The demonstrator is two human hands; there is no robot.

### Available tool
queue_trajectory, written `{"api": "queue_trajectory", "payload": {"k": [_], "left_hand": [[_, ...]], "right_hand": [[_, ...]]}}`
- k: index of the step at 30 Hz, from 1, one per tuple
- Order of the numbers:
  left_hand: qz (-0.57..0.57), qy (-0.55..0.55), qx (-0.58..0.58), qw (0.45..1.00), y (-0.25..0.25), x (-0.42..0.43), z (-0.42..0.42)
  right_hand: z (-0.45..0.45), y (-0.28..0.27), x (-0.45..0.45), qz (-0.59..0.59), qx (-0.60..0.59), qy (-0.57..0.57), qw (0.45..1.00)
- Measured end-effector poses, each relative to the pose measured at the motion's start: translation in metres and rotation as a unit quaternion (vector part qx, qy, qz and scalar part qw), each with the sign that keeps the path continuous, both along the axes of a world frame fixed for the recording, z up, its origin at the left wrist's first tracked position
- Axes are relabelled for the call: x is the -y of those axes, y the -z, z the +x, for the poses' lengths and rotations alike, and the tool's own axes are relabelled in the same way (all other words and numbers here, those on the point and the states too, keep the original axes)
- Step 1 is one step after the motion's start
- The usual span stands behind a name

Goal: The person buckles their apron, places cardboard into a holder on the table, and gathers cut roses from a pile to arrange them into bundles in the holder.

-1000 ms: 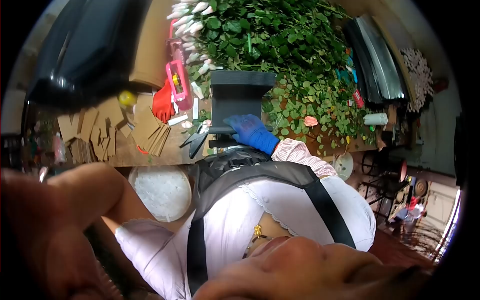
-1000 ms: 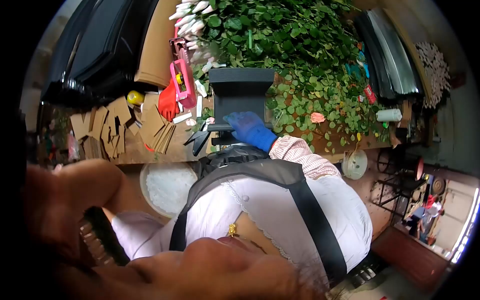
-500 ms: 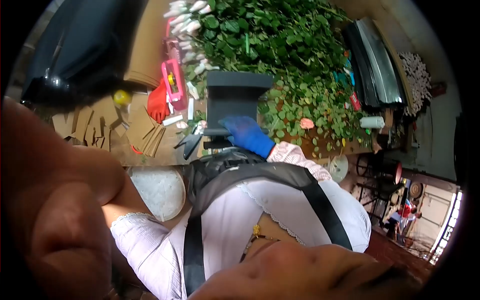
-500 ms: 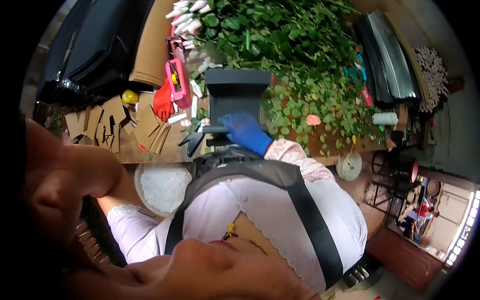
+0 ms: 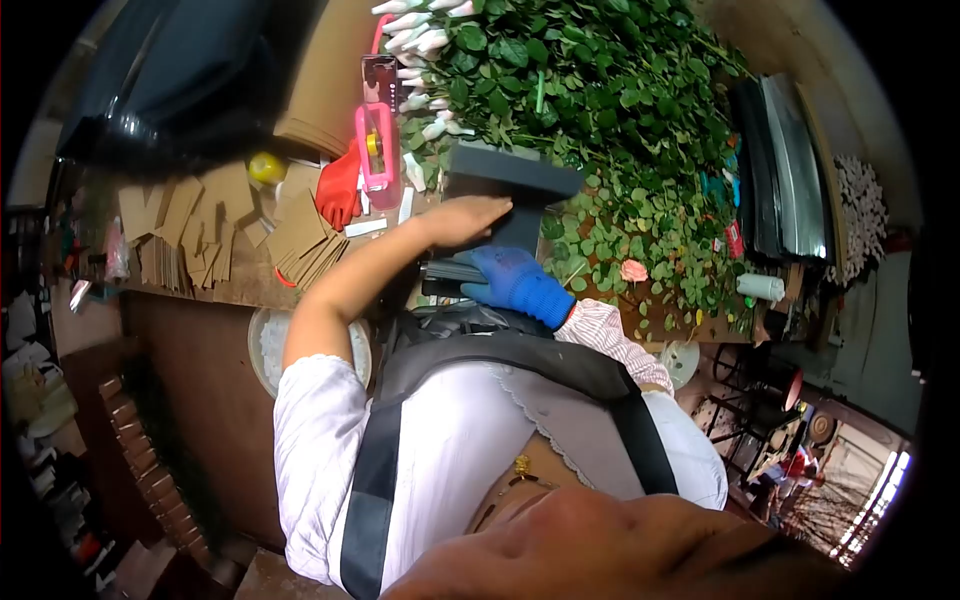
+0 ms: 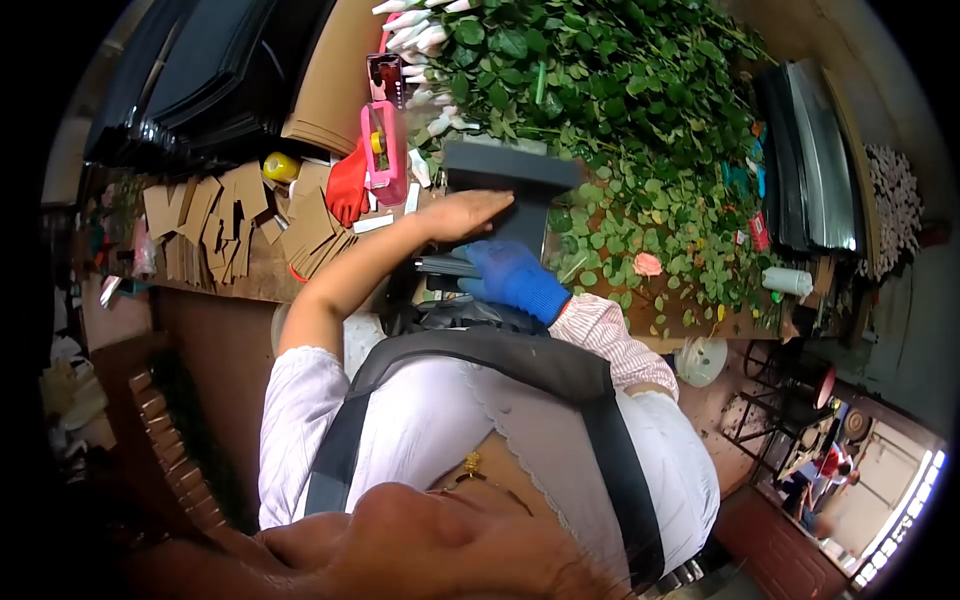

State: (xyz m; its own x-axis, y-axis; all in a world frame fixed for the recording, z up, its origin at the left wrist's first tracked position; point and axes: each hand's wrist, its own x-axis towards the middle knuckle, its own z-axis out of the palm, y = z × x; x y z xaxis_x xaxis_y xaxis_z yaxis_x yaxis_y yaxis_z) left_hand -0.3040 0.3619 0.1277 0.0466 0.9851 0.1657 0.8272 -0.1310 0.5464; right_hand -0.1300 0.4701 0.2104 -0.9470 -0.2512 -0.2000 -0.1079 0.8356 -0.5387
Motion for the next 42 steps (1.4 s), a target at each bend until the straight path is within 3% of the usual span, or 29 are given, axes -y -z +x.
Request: {"api": "queue_trajectory", "payload": {"k": [1, 3, 4, 6, 7, 8, 9, 11, 12, 15, 17, 19, 20, 21, 22, 24, 26, 28, 31, 34, 37, 38, 42], "left_hand": [[-0.046, 0.003, -0.035, 0.998, 0.007, 0.006, 0.005], [-0.057, -0.042, -0.241, 0.968, 0.045, 0.023, 0.019], [-0.032, -0.078, -0.153, 0.985, 0.050, 0.024, 0.019], [-0.072, -0.082, -0.166, 0.980, 0.040, 0.024, 0.019], [-0.095, -0.082, -0.170, 0.977, 0.038, 0.025, 0.021], [-0.044, -0.106, -0.139, 0.984, 0.040, 0.025, 0.023], [-0.092, -0.095, -0.147, 0.980, 0.035, 0.023, 0.025], [-0.184, -0.071, -0.165, 0.966, 0.021, 0.021, 0.021], [-0.038, -0.110, -0.154, 0.981, 0.045, 0.025, 0.023], [0.007, -0.116, -0.146, 0.982, 0.049, 0.025, 0.023], [0.008, -0.114, -0.148, 0.982, 0.053, 0.024, 0.022], [-0.006, -0.107, -0.131, 0.986, 0.048, 0.026, 0.020], [-0.071, -0.096, -0.121, 0.985, 0.041, 0.026, 0.021], [-0.057, -0.128, -0.120, 0.983, 0.031, 0.032, 0.022], [-0.044, -0.142, -0.117, 0.982, 0.029, 0.032, 0.023], [-0.005, -0.166, -0.120, 0.979, 0.035, 0.033, 0.025], [0.032, -0.179, -0.122, 0.976, 0.046, 0.035, 0.027], [0.060, -0.190, -0.123, 0.972, 0.054, 0.035, 0.031], [0.103, -0.204, -0.130, 0.965, 0.064, 0.030, 0.031], [0.149, -0.202, -0.133, 0.959, 0.067, 0.020, 0.026], [0.200, -0.197, -0.140, 0.950, 0.080, 0.006, 0.025], [0.208, -0.196, -0.140, 0.948, 0.085, 0.002, 0.025], [0.223, -0.186, -0.139, 0.947, 0.101, 0.007, 0.025]], "right_hand": [[0.000, 0.000, -0.003, -0.010, 0.006, -0.011, 1.000], [-0.002, -0.029, -0.008, -0.145, -0.010, 0.027, 0.989], [-0.004, -0.054, -0.011, -0.208, -0.007, 0.066, 0.976], [-0.011, -0.081, -0.016, -0.281, -0.052, 0.168, 0.943], [-0.024, -0.081, -0.022, -0.193, -0.173, 0.175, 0.950], [-0.039, -0.083, -0.026, -0.067, -0.250, 0.162, 0.952], [-0.056, -0.082, -0.030, 0.061, -0.323, 0.146, 0.933], [-0.083, -0.022, -0.044, 0.125, -0.205, 0.168, 0.956], [-0.088, -0.002, -0.047, 0.157, -0.143, 0.179, 0.961], [-0.095, -0.009, -0.059, 0.082, -0.106, 0.175, 0.975], [-0.106, -0.036, -0.057, 0.127, 0.013, 0.146, 0.981], [-0.108, -0.049, -0.044, 0.178, -0.089, 0.084, 0.976], [-0.117, -0.054, -0.029, 0.144, -0.169, 0.054, 0.974], [-0.127, -0.063, -0.008, 0.109, -0.246, 0.024, 0.963], [-0.127, -0.071, 0.017, 0.089, -0.241, 0.007, 0.967], [-0.142, -0.067, 0.065, -0.062, -0.213, -0.093, 0.971], [-0.160, -0.022, 0.110, -0.095, -0.183, -0.153, 0.966], [-0.180, -0.003, 0.155, -0.095, -0.078, -0.123, 0.985], [-0.219, 0.027, 0.206, 0.014, 0.054, -0.039, 0.998], [-0.237, 0.054, 0.221, 0.040, 0.084, -0.038, 0.995], [-0.238, 0.096, 0.211, 0.035, 0.022, -0.016, 0.999], [-0.235, 0.093, 0.204, 0.029, -0.013, -0.002, 1.000], [-0.209, -0.008, 0.155, -0.130, -0.099, -0.042, 0.986]]}}
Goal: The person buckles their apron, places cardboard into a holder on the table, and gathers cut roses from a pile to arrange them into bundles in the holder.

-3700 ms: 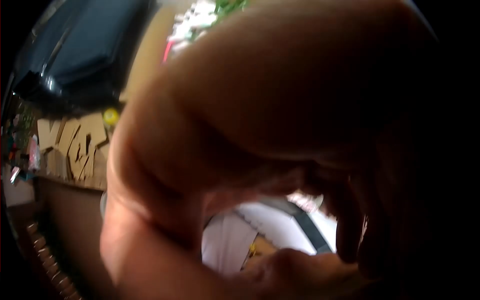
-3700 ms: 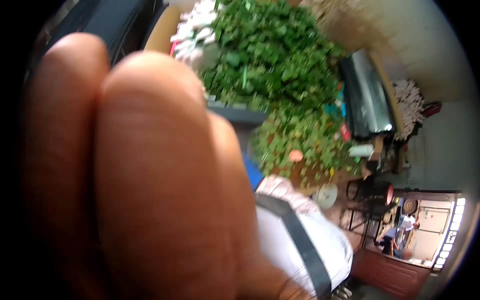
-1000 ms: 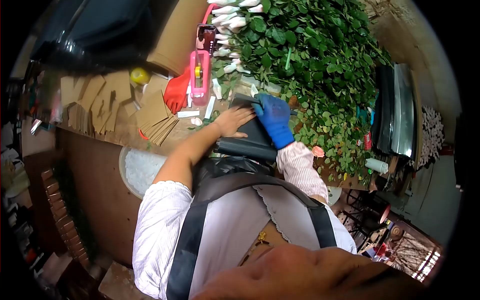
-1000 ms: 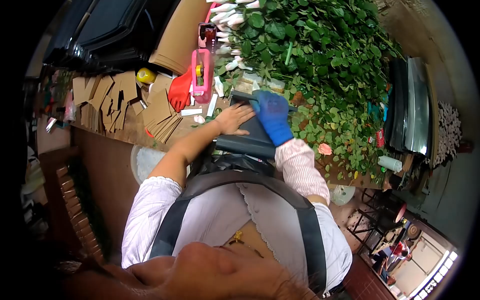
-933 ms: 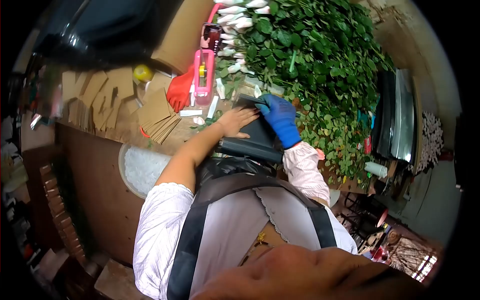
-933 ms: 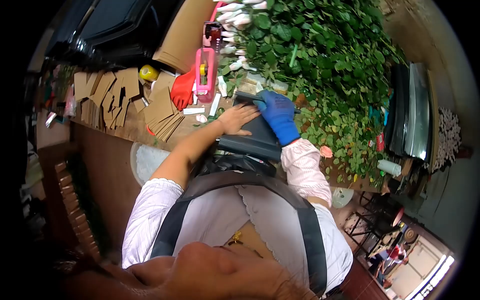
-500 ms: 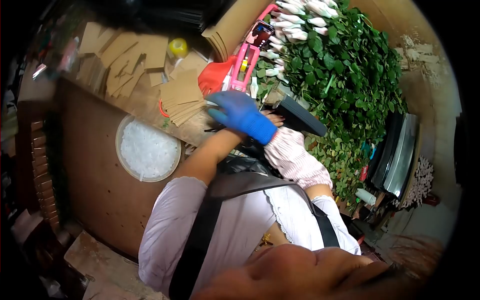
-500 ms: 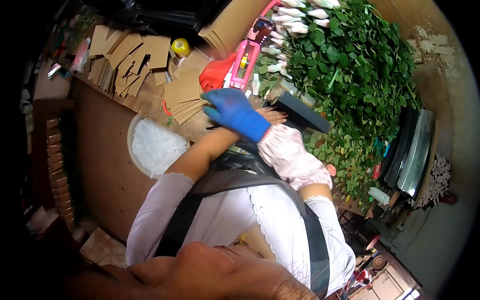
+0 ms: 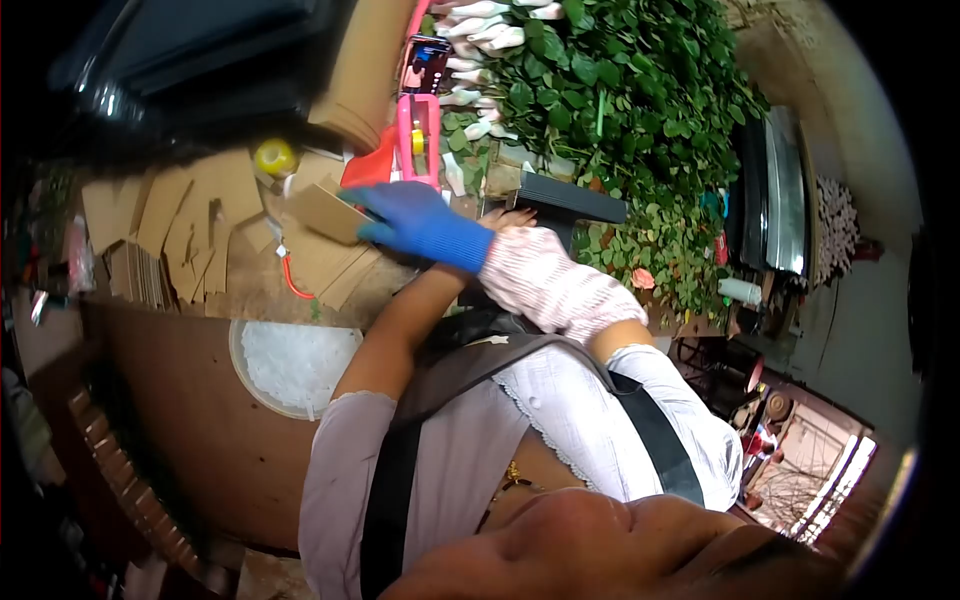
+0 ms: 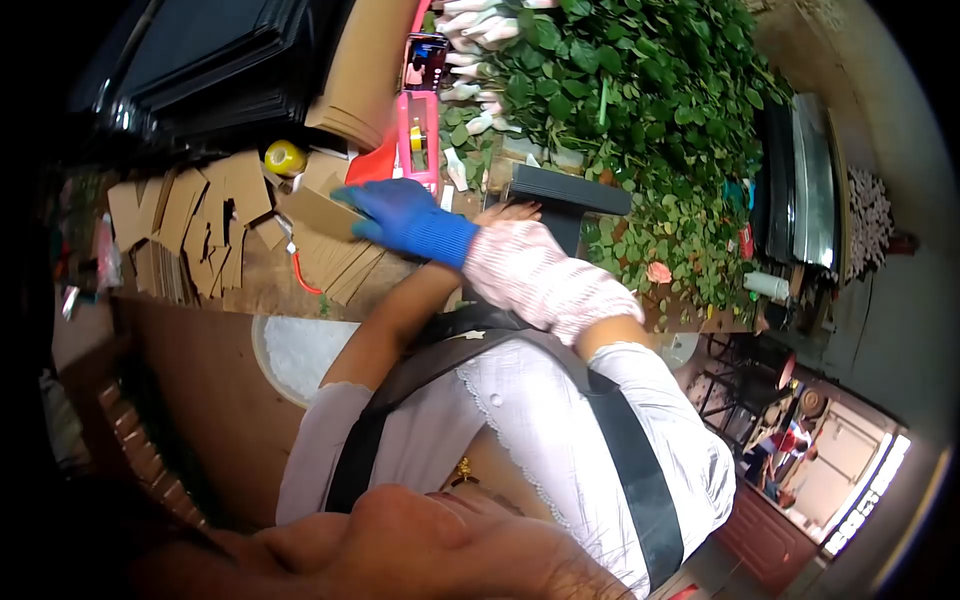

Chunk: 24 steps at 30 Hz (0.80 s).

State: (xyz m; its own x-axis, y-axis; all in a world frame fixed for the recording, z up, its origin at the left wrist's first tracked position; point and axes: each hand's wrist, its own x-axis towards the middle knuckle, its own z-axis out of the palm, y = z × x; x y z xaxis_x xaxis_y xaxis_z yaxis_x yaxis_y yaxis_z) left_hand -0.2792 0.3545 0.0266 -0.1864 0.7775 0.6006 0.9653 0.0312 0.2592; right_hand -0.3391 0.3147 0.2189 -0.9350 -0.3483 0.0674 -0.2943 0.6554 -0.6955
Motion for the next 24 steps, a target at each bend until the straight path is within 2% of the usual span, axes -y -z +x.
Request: {"api": "queue_trajectory", "payload": {"k": [1, 3, 5, 7, 8, 10, 13, 15, 16, 20, 23, 24], "left_hand": [[-0.002, 0.003, 0.000, 1.000, -0.001, 0.001, -0.001], [-0.016, 0.011, 0.007, 1.000, 0.007, 0.003, 0.001], [-0.072, 0.024, 0.027, 0.997, -0.009, 0.004, 0.001], [-0.130, 0.032, 0.047, 0.990, -0.030, 0.009, -0.003], [-0.160, 0.034, 0.056, 0.985, -0.036, 0.011, -0.003], [-0.218, 0.074, 0.066, 0.971, -0.036, 0.010, -0.004], [-0.288, 0.090, 0.063, 0.951, -0.056, 0.018, -0.012], [-0.339, 0.075, 0.028, 0.938, -0.079, 0.045, -0.020], [-0.331, 0.041, 0.023, 0.942, -0.082, 0.057, -0.024], [-0.167, 0.027, 0.054, 0.984, -0.093, 0.090, -0.039], [-0.214, 0.054, 0.169, 0.961, -0.110, 0.065, -0.032], [-0.141, 0.098, 0.104, 0.980, -0.094, 0.050, -0.033]], "right_hand": [[0.016, -0.020, -0.018, -0.040, -0.038, -0.022, 0.998], [0.054, -0.047, -0.057, -0.030, -0.095, -0.014, 0.995], [0.097, -0.053, -0.098, -0.017, -0.024, 0.034, 0.999], [0.141, -0.016, -0.146, 0.036, 0.008, 0.073, 0.997], [0.157, -0.001, -0.163, -0.014, 0.133, 0.128, 0.983], [0.171, 0.019, -0.186, -0.114, 0.372, 0.222, 0.894], [0.162, 0.038, -0.205, -0.133, 0.525, 0.228, 0.809], [0.159, 0.058, -0.215, -0.140, 0.533, 0.207, 0.808], [0.156, 0.064, -0.216, -0.134, 0.543, 0.206, 0.803], [0.154, 0.098, -0.215, -0.121, 0.546, 0.218, 0.800], [0.163, 0.108, -0.214, -0.129, 0.519, 0.210, 0.819], [0.164, 0.108, -0.216, -0.130, 0.503, 0.211, 0.828]]}}
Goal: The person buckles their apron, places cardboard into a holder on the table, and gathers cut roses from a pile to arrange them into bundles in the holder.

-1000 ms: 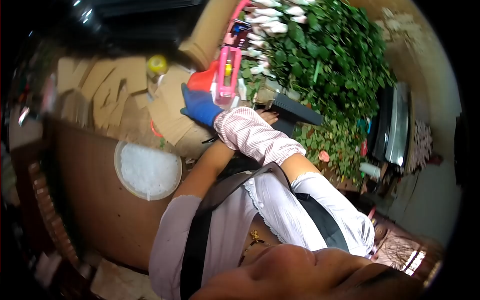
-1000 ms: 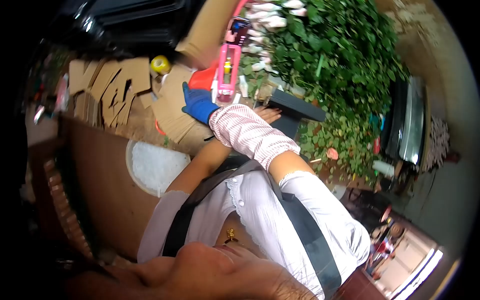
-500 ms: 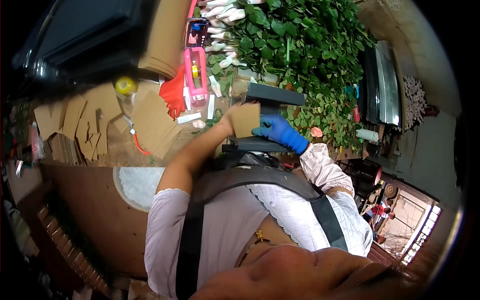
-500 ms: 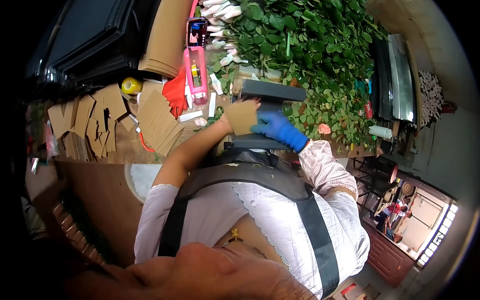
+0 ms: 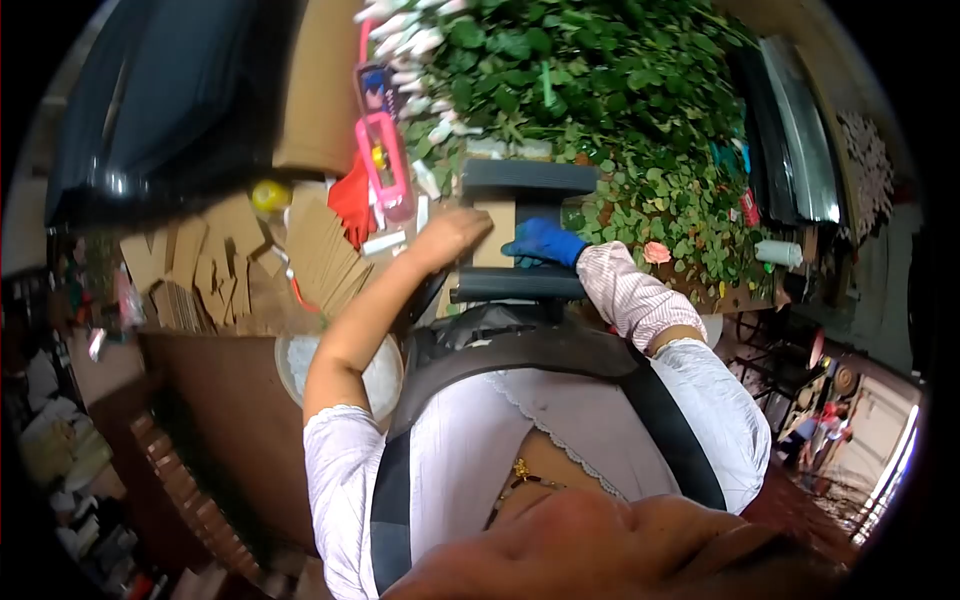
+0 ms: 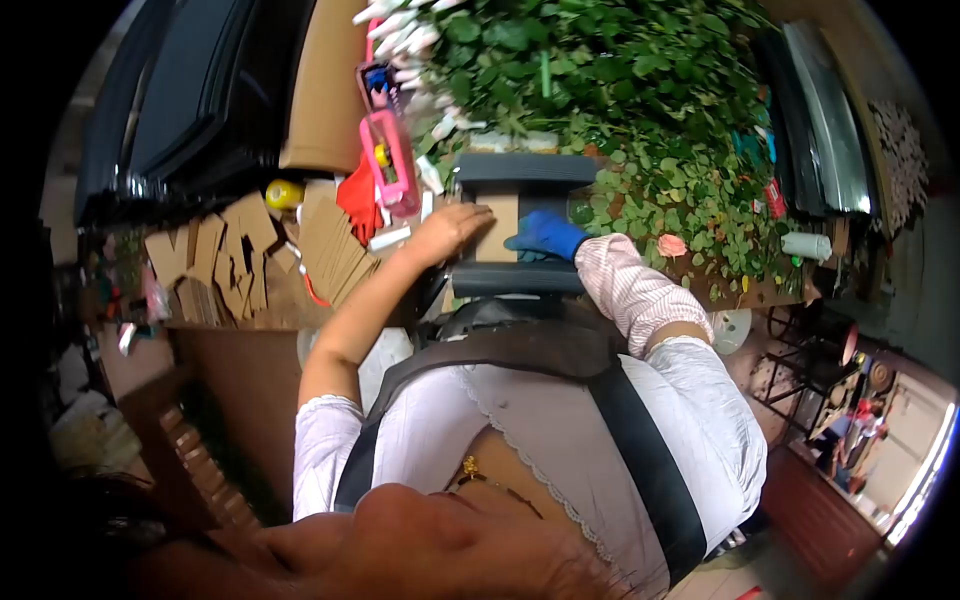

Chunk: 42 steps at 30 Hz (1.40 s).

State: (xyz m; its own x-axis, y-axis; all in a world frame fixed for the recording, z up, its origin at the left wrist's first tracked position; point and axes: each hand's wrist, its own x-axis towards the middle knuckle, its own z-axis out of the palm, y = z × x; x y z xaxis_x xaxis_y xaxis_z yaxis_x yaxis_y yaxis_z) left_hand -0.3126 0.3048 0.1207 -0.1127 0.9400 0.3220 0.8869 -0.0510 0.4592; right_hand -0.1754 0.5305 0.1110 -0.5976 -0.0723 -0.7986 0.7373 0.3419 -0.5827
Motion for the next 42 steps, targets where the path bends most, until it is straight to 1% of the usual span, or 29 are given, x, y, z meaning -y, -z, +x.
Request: {"api": "queue_trajectory", "payload": {"k": [1, 2, 3, 5, 7, 8, 9, 10, 11, 12, 13, 14, 16, 17, 18, 19, 20, 21, 23, 25, 26, 27, 29, 31, 32, 33, 37, 41, 42], "left_hand": [[0.010, 0.017, 0.013, 1.000, 0.000, -0.013, 0.005], [-0.025, 0.016, 0.029, 0.999, 0.005, -0.020, 0.010], [-0.059, 0.015, 0.044, 0.997, 0.010, -0.025, 0.016], [-0.047, 0.007, 0.047, 0.998, 0.009, -0.033, 0.021], [-0.114, 0.039, 0.036, 0.992, -0.006, -0.033, 0.020], [-0.117, 0.022, 0.041, 0.992, -0.015, -0.030, 0.024], [-0.118, 0.002, 0.045, 0.992, -0.022, -0.029, 0.029], [-0.111, 0.001, 0.038, 0.993, -0.025, -0.029, 0.031], [-0.106, 0.002, 0.032, 0.994, -0.028, -0.029, 0.031], [-0.147, 0.011, 0.055, 0.988, -0.015, -0.028, 0.029], [-0.149, 0.005, 0.063, 0.987, -0.020, -0.029, 0.031], [-0.143, 0.003, 0.065, 0.988, -0.016, -0.028, 0.031], [-0.139, 0.002, 0.068, 0.988, -0.012, -0.028, 0.031], [-0.142, 0.000, 0.071, 0.987, -0.012, -0.028, 0.031], [-0.144, -0.004, 0.082, 0.986, -0.015, -0.028, 0.031], [-0.152, -0.006, 0.075, 0.985, -0.021, -0.030, 0.032], [-0.146, -0.011, 0.081, 0.986, -0.023, -0.030, 0.032], [-0.139, -0.017, 0.089, 0.986, -0.021, -0.030, 0.033], [-0.130, -0.011, 0.104, 0.986, -0.012, -0.030, 0.031], [-0.095, -0.022, 0.094, 0.991, -0.006, -0.031, 0.031], [-0.094, -0.032, 0.090, 0.991, 0.000, -0.030, 0.031], [-0.095, -0.041, 0.089, 0.991, -0.001, -0.031, 0.032], [-0.131, -0.055, 0.110, 0.984, -0.018, -0.032, 0.031], [-0.159, -0.059, 0.126, 0.978, -0.030, -0.035, 0.029], [-0.169, -0.058, 0.131, 0.975, -0.034, -0.036, 0.028], [-0.179, -0.057, 0.137, 0.973, -0.036, -0.036, 0.028], [-0.159, -0.066, 0.140, 0.975, -0.033, -0.035, 0.030], [-0.110, -0.044, 0.093, 0.989, 0.009, -0.027, 0.035], [-0.131, -0.049, 0.107, 0.984, -0.002, -0.028, 0.035]], "right_hand": [[-0.002, -0.004, 0.001, 0.032, -0.005, -0.052, 0.998], [-0.004, -0.004, 0.002, 0.098, -0.057, -0.129, 0.985], [-0.006, -0.003, 0.002, 0.168, -0.104, -0.204, 0.959], [-0.007, -0.010, 0.011, 0.301, -0.161, -0.306, 0.889], [-0.016, -0.042, 0.022, 0.290, -0.121, -0.323, 0.893], [-0.012, -0.062, 0.022, 0.240, -0.211, -0.264, 0.910], [-0.012, -0.086, 0.015, 0.189, -0.301, -0.206, 0.912], [-0.015, -0.114, 0.003, 0.063, -0.334, -0.110, 0.934], [-0.020, -0.135, -0.010, -0.025, -0.408, -0.024, 0.912], [-0.031, -0.172, -0.030, 0.084, -0.387, -0.032, 0.918], [-0.050, -0.171, -0.055, 0.041, -0.497, 0.041, 0.866], [-0.074, -0.184, -0.087, 0.043, -0.500, 0.095, 0.860], [-0.126, -0.219, -0.146, 0.163, -0.612, 0.135, 0.762], [-0.159, -0.221, -0.183, 0.231, -0.614, 0.140, 0.742], [-0.187, -0.232, -0.210, 0.321, -0.634, 0.152, 0.687], [-0.216, -0.238, -0.238, 0.378, -0.601, 0.156, 0.686], [-0.239, -0.249, -0.254, 0.443, -0.620, 0.132, 0.634], [-0.261, -0.260, -0.269, 0.518, -0.554, 0.095, 0.645], [-0.306, -0.278, -0.285, 0.580, -0.469, 0.014, 0.666], [-0.358, -0.279, -0.291, 0.613, -0.348, -0.068, 0.706], [-0.372, -0.270, -0.292, 0.657, -0.330, -0.143, 0.663], [-0.415, -0.226, -0.311, 0.692, -0.316, -0.111, 0.640], [-0.458, -0.175, -0.321, 0.753, -0.283, -0.018, 0.594], [-0.468, -0.156, -0.319, 0.773, -0.282, -0.029, 0.568], [-0.466, -0.152, -0.326, 0.740, -0.269, -0.051, 0.615], [-0.445, -0.169, -0.316, 0.704, -0.254, -0.073, 0.660], [-0.405, -0.207, -0.308, 0.731, -0.308, -0.102, 0.600], [-0.356, -0.271, -0.313, 0.745, -0.428, -0.027, 0.511], [-0.346, -0.284, -0.320, 0.740, -0.503, -0.008, 0.446]]}}
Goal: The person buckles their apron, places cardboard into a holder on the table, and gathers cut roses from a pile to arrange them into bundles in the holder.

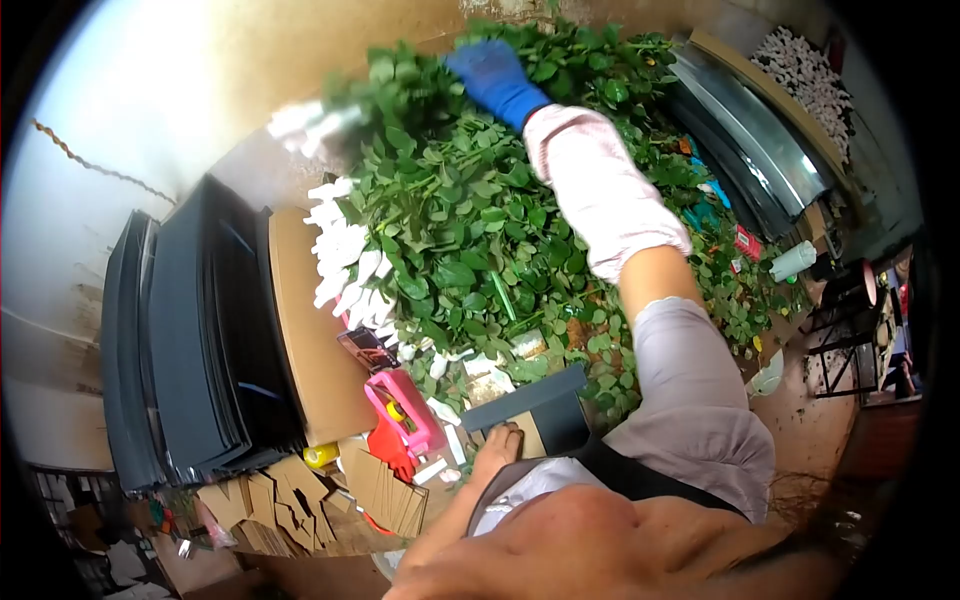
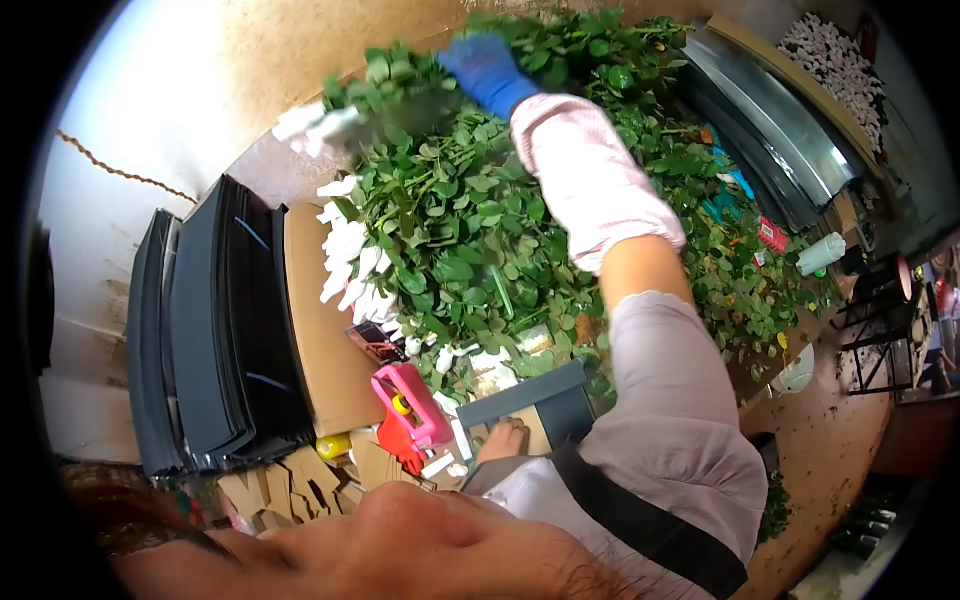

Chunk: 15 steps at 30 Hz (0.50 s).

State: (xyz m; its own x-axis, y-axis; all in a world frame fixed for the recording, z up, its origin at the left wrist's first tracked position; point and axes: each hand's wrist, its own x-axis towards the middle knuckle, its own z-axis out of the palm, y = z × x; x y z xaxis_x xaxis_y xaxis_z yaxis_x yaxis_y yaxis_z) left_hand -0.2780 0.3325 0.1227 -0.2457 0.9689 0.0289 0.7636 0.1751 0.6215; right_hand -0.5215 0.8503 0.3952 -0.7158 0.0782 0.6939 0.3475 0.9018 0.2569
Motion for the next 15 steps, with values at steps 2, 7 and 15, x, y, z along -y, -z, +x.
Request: {"api": "queue_trajectory", "payload": {"k": [2, 7, 15], "left_hand": [[-0.008, 0.011, 0.021, 1.000, -0.011, -0.001, -0.003], [-0.019, 0.024, 0.015, 0.999, -0.029, -0.004, -0.003], [-0.015, 0.037, -0.027, 0.999, -0.029, -0.005, -0.001]], "right_hand": [[0.032, -0.035, 0.003, 0.031, -0.079, -0.044, 0.995], [0.147, -0.081, 0.060, 0.073, -0.042, -0.048, 0.995], [0.244, 0.131, 0.155, -0.050, 0.280, -0.074, 0.956]]}}
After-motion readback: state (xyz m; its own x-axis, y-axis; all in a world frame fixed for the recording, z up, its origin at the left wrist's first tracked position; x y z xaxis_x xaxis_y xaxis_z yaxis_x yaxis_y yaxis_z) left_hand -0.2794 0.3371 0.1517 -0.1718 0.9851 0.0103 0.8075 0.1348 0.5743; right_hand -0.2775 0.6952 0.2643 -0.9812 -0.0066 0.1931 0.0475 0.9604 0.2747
